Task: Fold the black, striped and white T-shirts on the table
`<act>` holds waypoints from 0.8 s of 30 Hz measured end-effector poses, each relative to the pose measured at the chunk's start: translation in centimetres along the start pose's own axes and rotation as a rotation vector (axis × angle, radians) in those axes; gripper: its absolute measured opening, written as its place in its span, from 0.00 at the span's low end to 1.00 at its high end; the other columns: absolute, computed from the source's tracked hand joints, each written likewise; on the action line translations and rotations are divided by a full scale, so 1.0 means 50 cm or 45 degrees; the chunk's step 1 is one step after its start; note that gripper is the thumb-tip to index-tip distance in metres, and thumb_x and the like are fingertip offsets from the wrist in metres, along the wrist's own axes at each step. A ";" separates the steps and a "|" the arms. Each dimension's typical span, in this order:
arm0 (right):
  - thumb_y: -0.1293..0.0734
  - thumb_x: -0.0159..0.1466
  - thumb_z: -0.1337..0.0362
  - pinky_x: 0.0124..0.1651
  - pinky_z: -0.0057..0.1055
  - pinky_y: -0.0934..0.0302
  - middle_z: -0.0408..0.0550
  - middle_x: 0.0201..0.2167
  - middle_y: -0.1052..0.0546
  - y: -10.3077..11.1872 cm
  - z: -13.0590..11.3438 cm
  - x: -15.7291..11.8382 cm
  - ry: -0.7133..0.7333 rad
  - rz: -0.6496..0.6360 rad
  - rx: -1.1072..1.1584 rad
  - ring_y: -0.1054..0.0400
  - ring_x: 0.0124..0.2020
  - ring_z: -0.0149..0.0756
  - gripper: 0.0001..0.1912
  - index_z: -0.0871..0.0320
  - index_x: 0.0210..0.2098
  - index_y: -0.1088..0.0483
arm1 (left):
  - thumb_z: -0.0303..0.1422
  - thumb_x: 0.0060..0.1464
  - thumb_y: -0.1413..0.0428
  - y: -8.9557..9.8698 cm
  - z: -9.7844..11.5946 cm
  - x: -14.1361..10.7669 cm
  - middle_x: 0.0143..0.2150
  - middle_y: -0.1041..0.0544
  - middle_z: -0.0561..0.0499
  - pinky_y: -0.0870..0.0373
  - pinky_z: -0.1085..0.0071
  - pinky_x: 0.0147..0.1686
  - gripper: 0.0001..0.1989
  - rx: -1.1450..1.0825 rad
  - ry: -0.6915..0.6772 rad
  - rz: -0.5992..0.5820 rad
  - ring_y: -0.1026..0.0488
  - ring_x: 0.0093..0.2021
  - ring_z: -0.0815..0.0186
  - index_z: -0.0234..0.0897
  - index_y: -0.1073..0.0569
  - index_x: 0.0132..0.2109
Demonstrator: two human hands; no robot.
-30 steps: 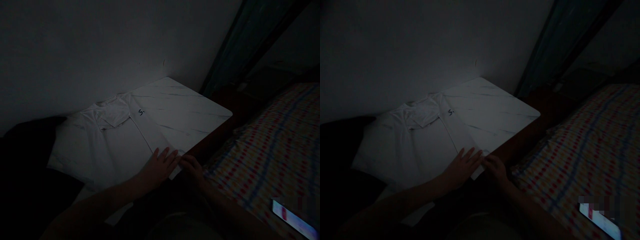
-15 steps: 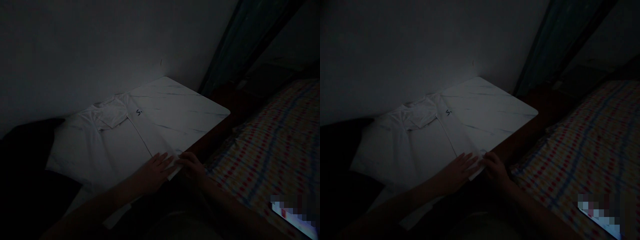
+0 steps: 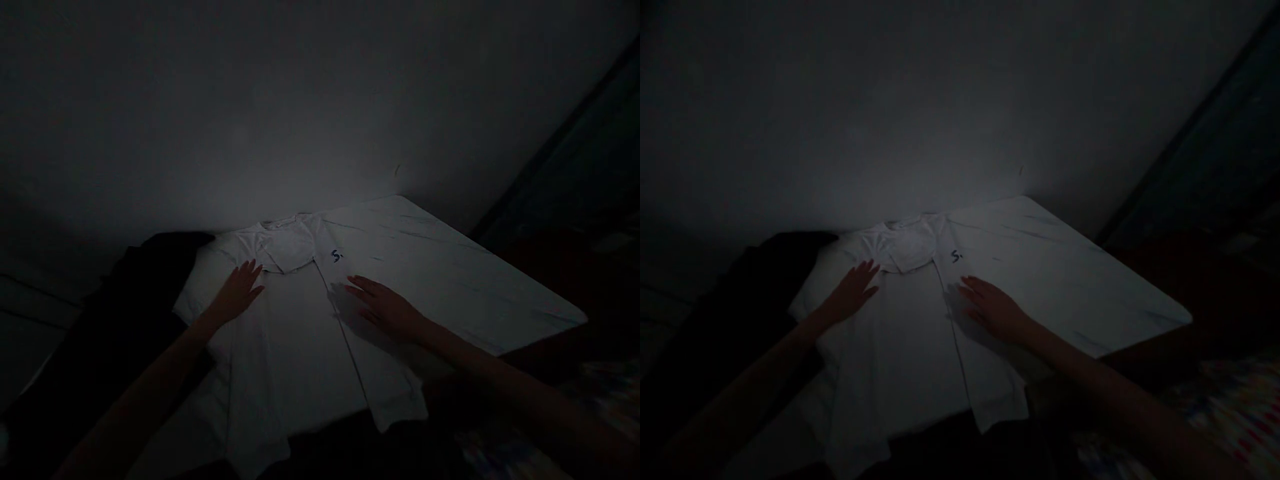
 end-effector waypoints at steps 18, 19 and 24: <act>0.52 0.67 0.34 0.64 0.72 0.63 0.53 0.74 0.54 -0.228 0.158 0.525 -0.459 -0.313 -0.310 0.60 0.72 0.62 0.39 0.42 0.72 0.52 | 0.44 0.68 0.59 -0.134 -0.043 0.019 0.71 0.41 0.39 0.40 0.48 0.65 0.29 0.009 0.266 0.250 0.44 0.70 0.50 0.40 0.43 0.71; 0.52 0.67 0.33 0.64 0.72 0.63 0.53 0.74 0.54 -0.229 0.158 0.524 -0.458 -0.312 -0.314 0.60 0.72 0.62 0.39 0.42 0.72 0.52 | 0.44 0.68 0.59 -0.134 -0.042 0.019 0.71 0.41 0.39 0.40 0.47 0.64 0.28 0.002 0.270 0.247 0.44 0.70 0.50 0.42 0.43 0.71; 0.50 0.68 0.36 0.65 0.69 0.60 0.52 0.74 0.54 -0.211 0.149 0.525 -0.463 -0.334 -0.308 0.59 0.72 0.60 0.37 0.43 0.71 0.51 | 0.43 0.68 0.56 -0.115 -0.037 0.023 0.72 0.42 0.43 0.41 0.47 0.64 0.25 -0.059 0.282 0.182 0.44 0.70 0.49 0.52 0.41 0.69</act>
Point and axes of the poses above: each hand's wrist, its own x-axis towards the middle knuckle, its own y-axis out of the back of the hand, z = x × y, the point moved 2 cm from there along x, towards the middle knuckle
